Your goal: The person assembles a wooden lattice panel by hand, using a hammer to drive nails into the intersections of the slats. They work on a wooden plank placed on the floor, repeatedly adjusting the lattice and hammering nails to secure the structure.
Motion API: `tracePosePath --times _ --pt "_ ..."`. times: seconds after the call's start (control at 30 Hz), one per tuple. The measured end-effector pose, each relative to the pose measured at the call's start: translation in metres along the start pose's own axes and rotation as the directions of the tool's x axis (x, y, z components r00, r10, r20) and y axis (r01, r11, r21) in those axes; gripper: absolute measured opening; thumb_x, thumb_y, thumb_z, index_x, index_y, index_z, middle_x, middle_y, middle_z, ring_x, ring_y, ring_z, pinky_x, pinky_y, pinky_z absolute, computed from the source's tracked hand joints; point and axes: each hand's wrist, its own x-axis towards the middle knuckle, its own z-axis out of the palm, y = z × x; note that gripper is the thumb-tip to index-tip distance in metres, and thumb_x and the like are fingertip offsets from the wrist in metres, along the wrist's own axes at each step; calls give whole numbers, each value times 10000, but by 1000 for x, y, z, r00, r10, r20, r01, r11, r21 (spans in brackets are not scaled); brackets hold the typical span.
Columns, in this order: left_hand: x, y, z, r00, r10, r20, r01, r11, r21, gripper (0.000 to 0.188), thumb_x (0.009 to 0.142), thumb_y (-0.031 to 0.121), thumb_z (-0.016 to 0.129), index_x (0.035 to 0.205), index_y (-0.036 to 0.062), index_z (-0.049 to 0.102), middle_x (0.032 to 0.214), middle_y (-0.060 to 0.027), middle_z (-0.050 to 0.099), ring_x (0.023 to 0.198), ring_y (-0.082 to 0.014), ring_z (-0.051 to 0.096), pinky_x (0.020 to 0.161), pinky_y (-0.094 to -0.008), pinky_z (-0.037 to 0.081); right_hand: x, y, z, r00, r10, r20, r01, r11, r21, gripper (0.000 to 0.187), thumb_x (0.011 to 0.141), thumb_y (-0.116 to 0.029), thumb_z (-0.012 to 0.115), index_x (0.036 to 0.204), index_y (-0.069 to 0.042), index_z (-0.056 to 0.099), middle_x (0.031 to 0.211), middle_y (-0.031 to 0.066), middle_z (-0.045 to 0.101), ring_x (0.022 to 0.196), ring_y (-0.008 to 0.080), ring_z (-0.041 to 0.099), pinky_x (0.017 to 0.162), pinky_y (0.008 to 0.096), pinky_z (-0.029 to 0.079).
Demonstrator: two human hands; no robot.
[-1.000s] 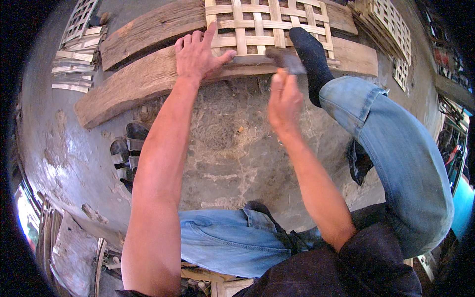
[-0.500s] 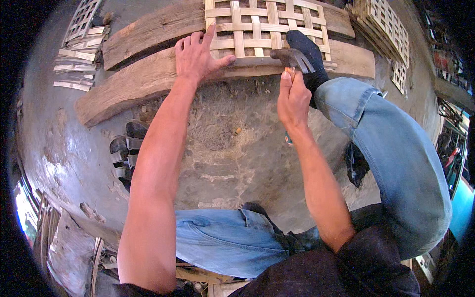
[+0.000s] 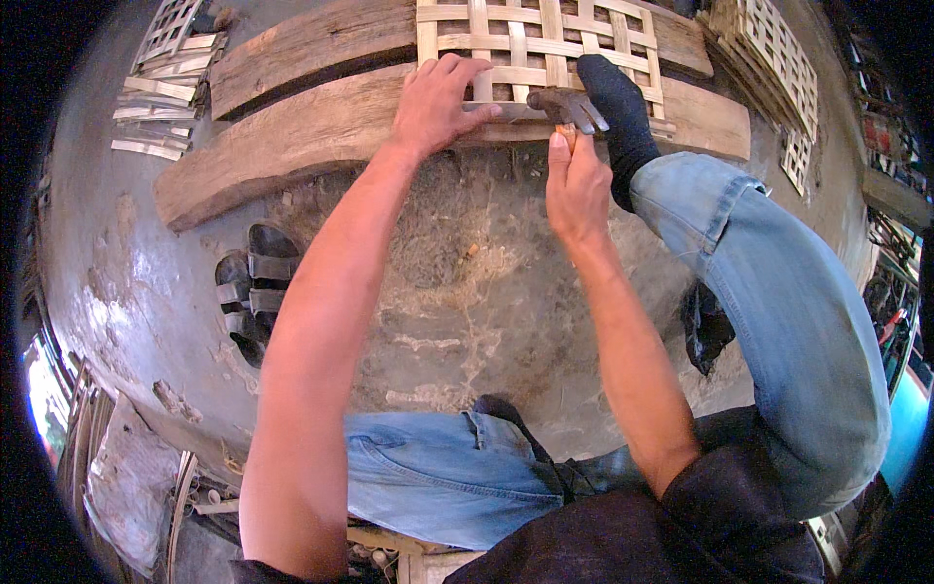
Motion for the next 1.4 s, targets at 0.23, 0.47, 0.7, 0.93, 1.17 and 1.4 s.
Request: tracePosePath --times 0.23,0.47,0.7,0.93,1.17,1.4 --pt "-3 -8 9 938 232 -258 -112 906 407 794 740 712 670 1417 328 514 1407 -27 439 1284 -295 419 1047 -524 340 0 2 0 1000 -5 9 7 990 -139 322 1031 -286 488 1036 28 560 829 268 661 782 468 654 671 527 495" --pt "1 -10 11 951 190 -242 -89 922 376 832 726 757 653 1438 364 476 1436 -19 402 1333 -289 368 1096 -534 298 -2 -5 -5 1000 2 18 0 991 -131 287 1029 -255 493 1002 25 546 871 259 670 823 469 657 687 524 501" --pt "3 -16 11 964 144 -223 -60 936 347 868 711 779 662 1457 410 420 1464 -10 374 1367 -279 341 1125 -549 278 -2 -16 -6 997 -4 -81 -4 996 -95 331 1040 -288 470 1048 20 591 847 258 656 806 474 644 688 502 491" --pt "0 -12 9 953 187 -240 -86 922 376 915 702 764 667 1488 364 420 1447 -8 412 1314 -312 411 1089 -530 329 -4 -14 -1 988 -104 -110 81 977 -196 309 1029 -280 495 1011 23 551 854 260 670 817 478 656 711 533 512" --pt "0 -11 7 935 207 -288 -106 937 332 915 711 732 683 1495 345 414 1449 -7 413 1305 -315 418 1089 -520 340 7 -42 -10 987 -146 -66 134 978 -160 313 1027 -324 497 1036 -13 536 783 239 664 751 455 663 651 552 503" --pt "-2 -2 0 952 150 -268 -52 938 342 802 749 570 730 1420 205 488 1393 -67 467 1294 -310 436 1088 -496 337 18 -34 -11 994 -39 106 82 895 -438 312 1018 -335 507 965 -29 536 734 256 668 730 461 678 615 545 540"
